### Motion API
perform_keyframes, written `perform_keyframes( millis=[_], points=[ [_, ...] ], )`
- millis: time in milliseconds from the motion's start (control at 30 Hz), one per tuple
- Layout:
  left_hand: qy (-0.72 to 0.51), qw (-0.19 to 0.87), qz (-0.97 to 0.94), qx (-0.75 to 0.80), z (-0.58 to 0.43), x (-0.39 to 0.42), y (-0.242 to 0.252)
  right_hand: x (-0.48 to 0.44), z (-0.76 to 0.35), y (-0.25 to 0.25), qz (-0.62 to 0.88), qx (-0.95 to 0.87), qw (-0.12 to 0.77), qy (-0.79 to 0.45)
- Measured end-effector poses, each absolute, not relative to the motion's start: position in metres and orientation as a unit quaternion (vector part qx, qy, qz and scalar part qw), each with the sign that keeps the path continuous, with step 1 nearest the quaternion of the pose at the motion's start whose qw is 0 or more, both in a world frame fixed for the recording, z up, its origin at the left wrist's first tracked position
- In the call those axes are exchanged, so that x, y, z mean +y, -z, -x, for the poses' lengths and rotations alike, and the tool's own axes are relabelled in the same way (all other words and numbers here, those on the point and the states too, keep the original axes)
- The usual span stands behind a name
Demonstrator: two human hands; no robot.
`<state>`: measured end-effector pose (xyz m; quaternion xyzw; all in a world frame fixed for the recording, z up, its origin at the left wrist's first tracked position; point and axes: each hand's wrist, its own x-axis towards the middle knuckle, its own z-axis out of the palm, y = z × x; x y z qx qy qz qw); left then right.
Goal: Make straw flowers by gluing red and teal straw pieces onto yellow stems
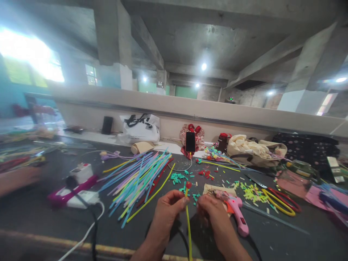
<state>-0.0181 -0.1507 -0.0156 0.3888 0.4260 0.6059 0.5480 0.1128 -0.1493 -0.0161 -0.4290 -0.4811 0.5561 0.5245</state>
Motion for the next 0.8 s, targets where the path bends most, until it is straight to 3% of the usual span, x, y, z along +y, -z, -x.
perform_keyframes(
  millis=[400, 800],
  points=[
    [-0.565, 0.663, -0.357, 0.339, 0.025, -0.147, 0.024, -0.155, -0.096, 0.016, 0.371, -0.579, 0.47, -0.554],
    [-0.609, 0.651, -0.317, 0.323, 0.024, -0.146, 0.021, -0.161, -0.086, 0.022, 0.447, -0.556, 0.416, -0.563]
  ],
)
